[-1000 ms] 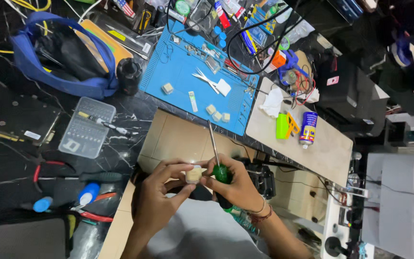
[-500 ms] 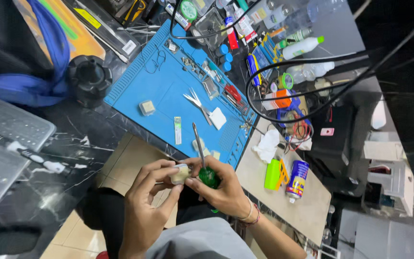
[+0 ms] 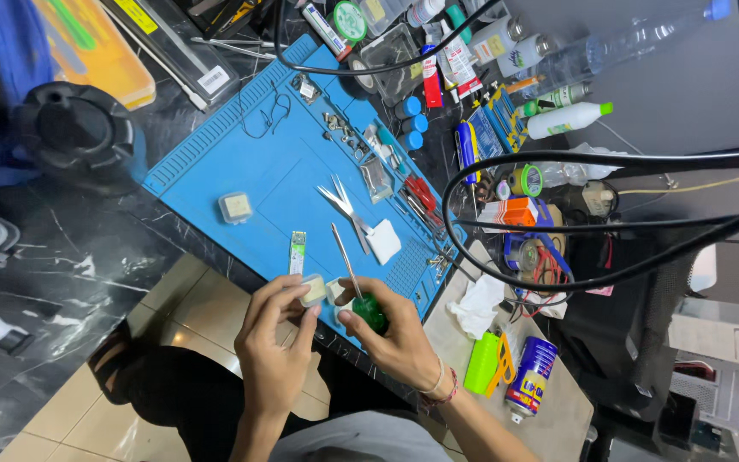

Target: The person installs a power supply unit into a computer case and secures it with screws using a screwdriver. They also handle small white components on a workbench before returning to the case to tighten the screws.

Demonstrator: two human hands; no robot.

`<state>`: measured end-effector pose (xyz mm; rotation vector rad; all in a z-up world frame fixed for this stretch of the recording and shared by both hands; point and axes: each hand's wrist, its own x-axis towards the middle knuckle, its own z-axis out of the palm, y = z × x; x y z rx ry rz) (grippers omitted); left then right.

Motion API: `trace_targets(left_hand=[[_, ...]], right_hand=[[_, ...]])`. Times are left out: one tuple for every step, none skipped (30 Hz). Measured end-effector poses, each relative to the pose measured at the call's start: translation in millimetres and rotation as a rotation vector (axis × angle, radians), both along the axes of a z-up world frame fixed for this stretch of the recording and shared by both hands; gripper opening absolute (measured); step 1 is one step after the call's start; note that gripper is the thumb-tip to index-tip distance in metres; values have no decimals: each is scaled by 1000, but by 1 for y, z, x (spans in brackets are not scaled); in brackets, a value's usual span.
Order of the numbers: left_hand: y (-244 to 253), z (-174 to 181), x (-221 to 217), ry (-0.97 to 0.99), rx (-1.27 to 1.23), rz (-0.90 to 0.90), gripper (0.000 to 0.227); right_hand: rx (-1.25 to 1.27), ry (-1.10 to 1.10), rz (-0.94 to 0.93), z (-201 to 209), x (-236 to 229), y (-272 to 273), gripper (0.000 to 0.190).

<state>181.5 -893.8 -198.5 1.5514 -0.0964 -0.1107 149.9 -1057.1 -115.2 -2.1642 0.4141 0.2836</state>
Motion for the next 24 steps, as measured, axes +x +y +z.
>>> trace_targets(left_hand=[[-5, -8, -1, 0, -3, -3, 24], [-10, -16, -2, -40, 85, 5, 25], [-14, -24, -3, -79, 173, 11, 26], [-19, -27, -1, -78, 171, 8, 26], [-23, -30, 0, -152, 280, 33, 24], [-27, -33, 1, -226, 390, 58, 23], [-31, -35, 3, -225, 390, 59, 23], [-35, -36, 4, -255, 428, 78, 24], [-36, -37, 5, -284, 469, 96, 24], [-39, -38, 6, -282, 471, 94, 24], [-41, -39, 10, -328, 498, 115, 22], [-44, -40, 13, -374, 525, 136, 21], [-45, -42, 14, -373, 530, 138, 21], [-47, -44, 15, -374, 566, 150, 21], [-49, -47, 16, -376, 601, 161, 21], [-49, -48, 18, -376, 604, 162, 21], [-49, -50, 19, -376, 616, 161, 19], [-50, -52, 20, -375, 627, 160, 17], [-50, -51, 22, -377, 629, 156, 17], [-51, -51, 24, -368, 644, 157, 15], [-50, -50, 24, -359, 659, 153, 12], [-50, -49, 24, -361, 661, 146, 12], [-51, -48, 25, -357, 680, 152, 11], [-52, -48, 26, -353, 699, 158, 10]], right_hand=[[-3, 0, -3, -5, 1, -5, 36], [18, -9, -2, -10, 2, -10, 36], [38, -16, -1, -14, 2, -14, 36], [36, -14, -5, -15, 5, -17, 36], [6, -19, 16, -17, 6, -20, 36], [-25, -23, 36, -18, 8, -22, 36], [-25, -22, 37, -18, 9, -25, 36], [-25, -11, 46, -19, 11, -27, 36], [-21, 0, 54, -19, 12, -28, 36], [-18, 3, 54, -18, 12, -29, 36], [-30, 12, 57, -19, 14, -31, 37], [-42, 21, 60, -19, 16, -33, 38], [-38, 22, 63, -19, 18, -34, 38], [-51, 31, 71, -19, 20, -36, 38], [-64, 40, 76, -19, 22, -37, 38], [-61, 40, 78, -20, 23, -39, 38], [-69, 46, 78, -21, 24, -41, 39], [-77, 53, 79, -22, 24, -43, 40], [-74, 53, 76, -23, 26, -45, 40], [-80, 54, 79, -23, 27, -47, 40], [-85, 57, 77, -24, 27, -48, 41], [-81, 58, 70, -27, 25, -50, 41], [-96, 52, 74, -30, 24, -52, 42], [-110, 47, 77, -33, 23, -55, 43]])
